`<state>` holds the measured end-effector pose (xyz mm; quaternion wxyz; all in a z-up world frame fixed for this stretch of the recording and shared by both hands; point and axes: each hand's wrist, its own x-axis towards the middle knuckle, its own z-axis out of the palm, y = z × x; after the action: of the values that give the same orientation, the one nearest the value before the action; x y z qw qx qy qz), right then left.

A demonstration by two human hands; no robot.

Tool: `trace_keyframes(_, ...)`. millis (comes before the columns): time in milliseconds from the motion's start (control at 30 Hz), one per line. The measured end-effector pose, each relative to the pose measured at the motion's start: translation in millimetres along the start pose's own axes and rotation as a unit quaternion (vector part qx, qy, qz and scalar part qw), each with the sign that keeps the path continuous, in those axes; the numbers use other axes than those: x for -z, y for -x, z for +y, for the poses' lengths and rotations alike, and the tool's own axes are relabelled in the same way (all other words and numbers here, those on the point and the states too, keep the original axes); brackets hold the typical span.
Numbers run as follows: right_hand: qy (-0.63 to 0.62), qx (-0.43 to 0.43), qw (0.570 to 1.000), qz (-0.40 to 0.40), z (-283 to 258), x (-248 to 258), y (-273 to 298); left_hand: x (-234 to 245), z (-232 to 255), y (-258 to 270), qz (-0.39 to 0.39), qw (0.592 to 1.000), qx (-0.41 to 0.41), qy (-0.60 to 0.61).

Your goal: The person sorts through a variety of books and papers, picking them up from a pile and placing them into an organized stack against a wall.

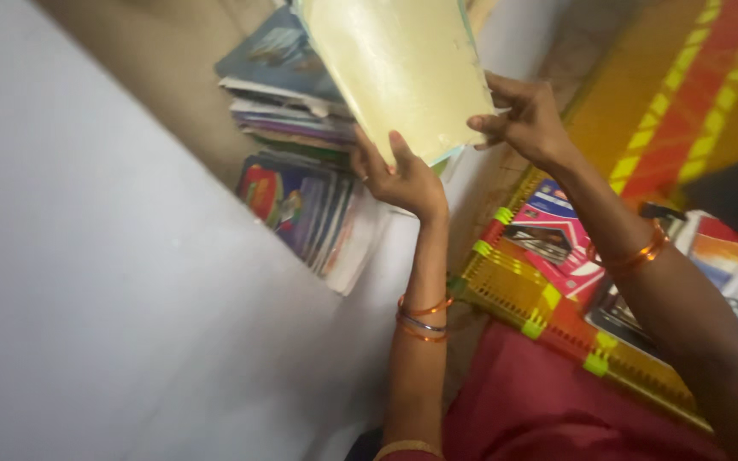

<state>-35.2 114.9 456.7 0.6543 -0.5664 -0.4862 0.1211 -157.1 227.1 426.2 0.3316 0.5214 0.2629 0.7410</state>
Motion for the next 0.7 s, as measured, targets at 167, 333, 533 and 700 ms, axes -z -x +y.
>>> trace_keyframes(167, -0.016, 0.024, 0.999, 0.016, 1.3, -67.6, -36.6, 29.7, 2.3, -54.7, 0.055, 0.994, 0.033, -0.09)
trace_keyframes(333, 0.021, 0.064, 0.997, -0.026, 3.1, -132.7, -50.7, 73.0, -10.6, -84.0, 0.045, 0.978, -0.004, -0.205)
trace_keyframes(533, 0.065, 0.123, 0.984, -0.112, 19.7, -187.1, -50.1, 101.1, -41.1, -91.0, 0.072, 0.965, 0.073, -0.243)
trace_keyframes(700, 0.099, 0.042, 0.987, -0.122, 40.5, -212.7, -56.0, 106.7, -73.7, -87.4, 0.087, 0.952, 0.155, -0.25)
